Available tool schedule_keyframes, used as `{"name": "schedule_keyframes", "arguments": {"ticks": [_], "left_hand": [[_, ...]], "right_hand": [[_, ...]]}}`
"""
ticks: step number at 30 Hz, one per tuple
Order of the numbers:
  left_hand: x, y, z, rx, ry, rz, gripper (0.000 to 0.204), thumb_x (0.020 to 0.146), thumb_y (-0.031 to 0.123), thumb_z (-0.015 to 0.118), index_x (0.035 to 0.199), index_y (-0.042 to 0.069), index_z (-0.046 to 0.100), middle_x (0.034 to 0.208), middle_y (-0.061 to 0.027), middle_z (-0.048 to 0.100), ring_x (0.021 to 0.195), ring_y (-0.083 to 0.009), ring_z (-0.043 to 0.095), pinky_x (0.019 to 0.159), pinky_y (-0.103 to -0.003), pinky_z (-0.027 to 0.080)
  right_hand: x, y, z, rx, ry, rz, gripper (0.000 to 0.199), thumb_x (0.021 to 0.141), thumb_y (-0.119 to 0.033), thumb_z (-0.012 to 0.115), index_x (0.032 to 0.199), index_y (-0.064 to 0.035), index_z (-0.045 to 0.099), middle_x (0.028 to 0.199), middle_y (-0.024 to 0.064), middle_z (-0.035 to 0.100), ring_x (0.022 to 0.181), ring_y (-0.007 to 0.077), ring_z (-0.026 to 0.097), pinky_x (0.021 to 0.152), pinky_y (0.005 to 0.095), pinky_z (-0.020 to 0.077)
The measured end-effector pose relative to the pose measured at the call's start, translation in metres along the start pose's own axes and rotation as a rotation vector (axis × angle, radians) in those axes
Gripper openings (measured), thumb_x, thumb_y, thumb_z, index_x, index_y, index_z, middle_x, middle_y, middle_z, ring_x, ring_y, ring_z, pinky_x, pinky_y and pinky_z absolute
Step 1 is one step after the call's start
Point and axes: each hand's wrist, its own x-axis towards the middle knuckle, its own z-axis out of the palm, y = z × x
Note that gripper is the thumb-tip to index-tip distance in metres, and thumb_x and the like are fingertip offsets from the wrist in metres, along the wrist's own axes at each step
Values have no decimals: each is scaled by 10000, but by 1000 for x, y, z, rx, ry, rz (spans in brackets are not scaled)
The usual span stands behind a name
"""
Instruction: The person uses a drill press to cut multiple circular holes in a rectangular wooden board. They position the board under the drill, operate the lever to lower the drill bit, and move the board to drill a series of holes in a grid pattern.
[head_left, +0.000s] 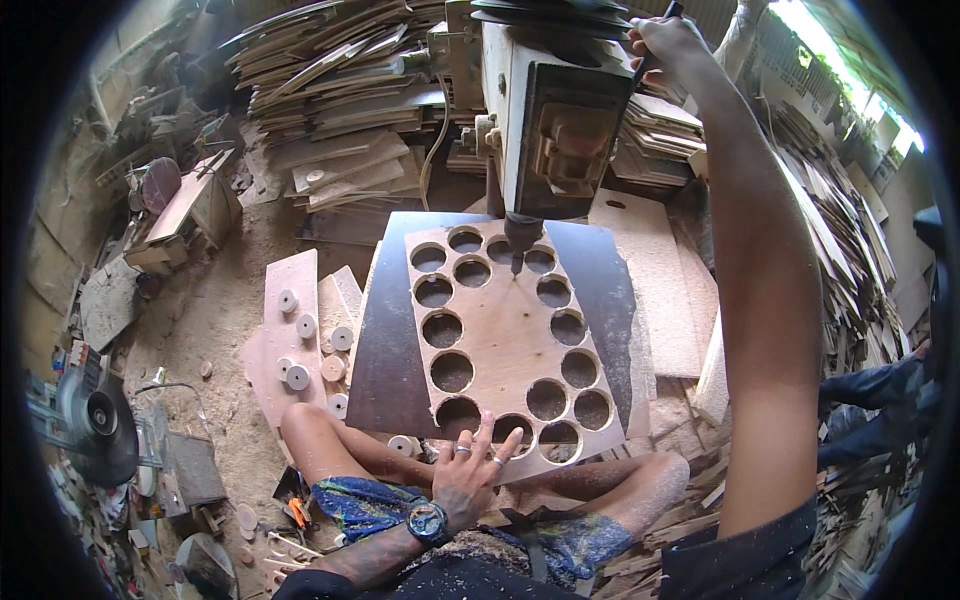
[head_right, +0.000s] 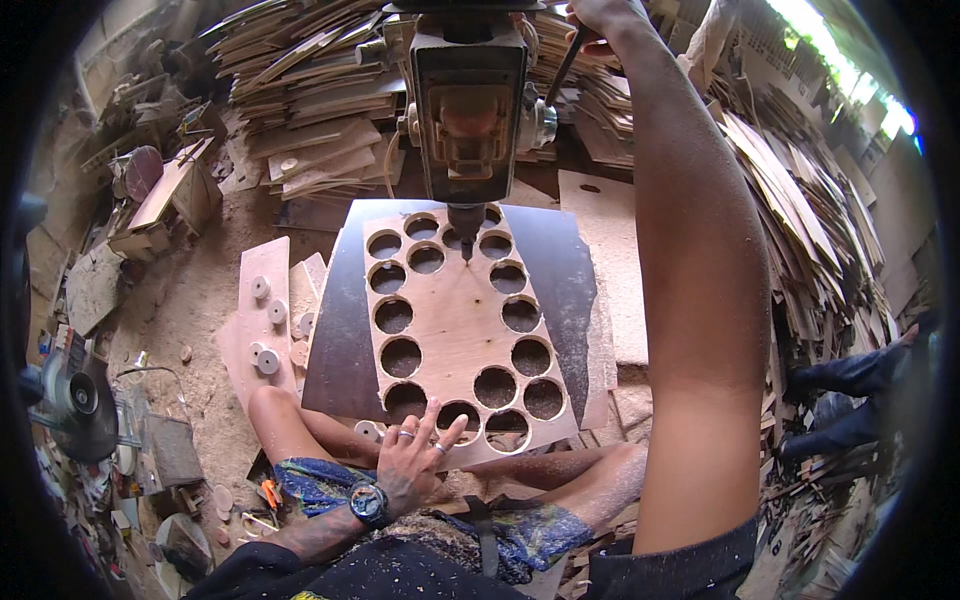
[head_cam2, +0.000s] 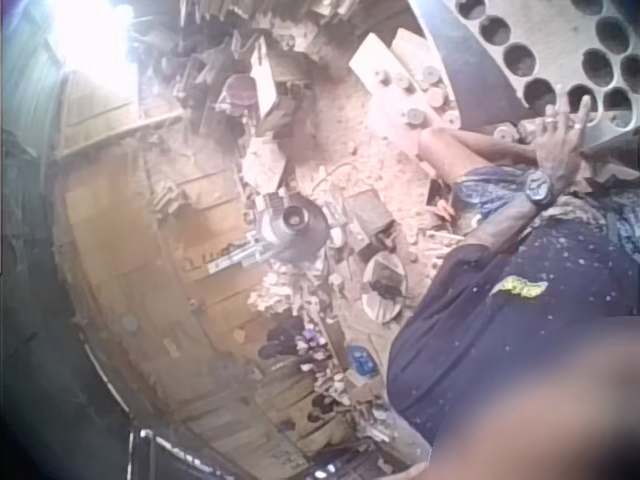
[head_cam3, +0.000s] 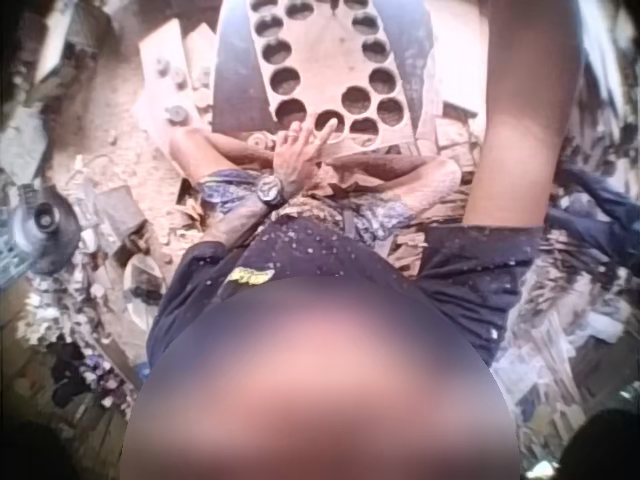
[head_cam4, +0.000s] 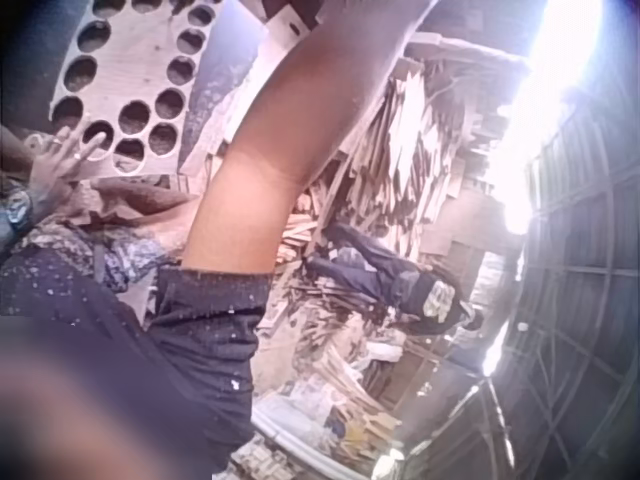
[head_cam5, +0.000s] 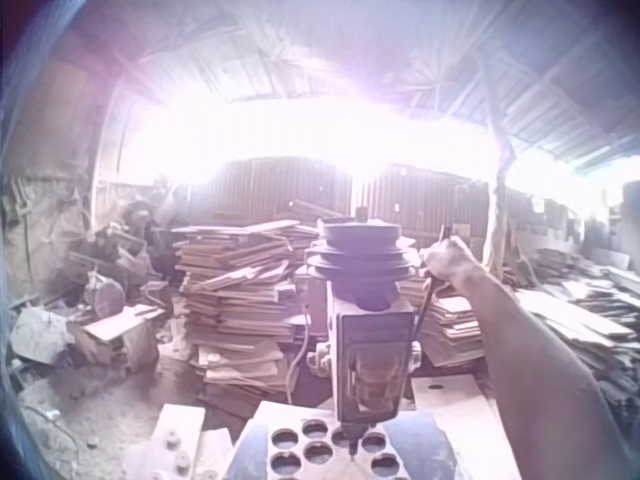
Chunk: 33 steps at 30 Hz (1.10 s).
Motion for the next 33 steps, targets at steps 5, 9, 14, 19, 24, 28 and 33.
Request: {"name": "schedule_keyframes", "arguments": {"ticks": [5,9,14,19,24,28,33], "left_hand": [[2,0,-7,-1,-59,-12,822,820,193,655,1585,81,374,1602,-180,386,1186,-293,526,962,-422,430],[4,-4,-10,-33,-100,3,1020,686,280,779,1565,-11,352,1598,-160,389,1191,-276,522,983,-398,431],[6,-5,-11,-56,-54,0,1113,614,330,830,1552,-35,355,1604,-168,380,1187,-275,535,998,-390,437],[9,-4,-16,-43,-124,-36,1125,587,326,824,1541,-55,365,1608,-196,376,1169,-280,562,963,-392,456],[11,-6,-21,21,-100,0,1136,578,329,827,1539,-62,361,1594,-217,386,1120,-294,593,894,-398,493],[11,-8,-24,26,-102,0,1123,581,323,832,1528,-69,373,1586,-220,394,1094,-296,605,865,-397,509],[12,-8,-27,-20,-108,1,1130,573,310,838,1530,-67,369,1593,-210,391,1108,-295,604,879,-396,507]], "right_hand": [[-13,0,-1,13,13,-43,294,1010,-362,600,1112,-107,704,1009,23,683,888,209,728,877,474,560],[-39,7,-5,41,107,-162,324,1002,-389,621,1092,-101,741,918,43,707,781,188,743,731,391,604],[-98,16,-1,53,278,-313,302,1004,-348,616,1059,-92,765,769,75,724,668,159,728,574,291,577],[-172,30,10,129,420,-422,300,1015,-318,620,976,-64,776,653,60,719,540,85,653,503,249,498],[-212,50,17,242,447,-417,286,1025,-268,626,1000,-18,762,699,64,729,620,95,694,524,238,507],[-227,66,24,328,443,-393,251,1036,-230,619,1031,-22,760,759,71,742,695,102,717,548,226,528],[-243,81,31,362,452,-391,240,1044,-217,616,1049,-21,754,854,65,756,775,96,719,571,223,549]]}}
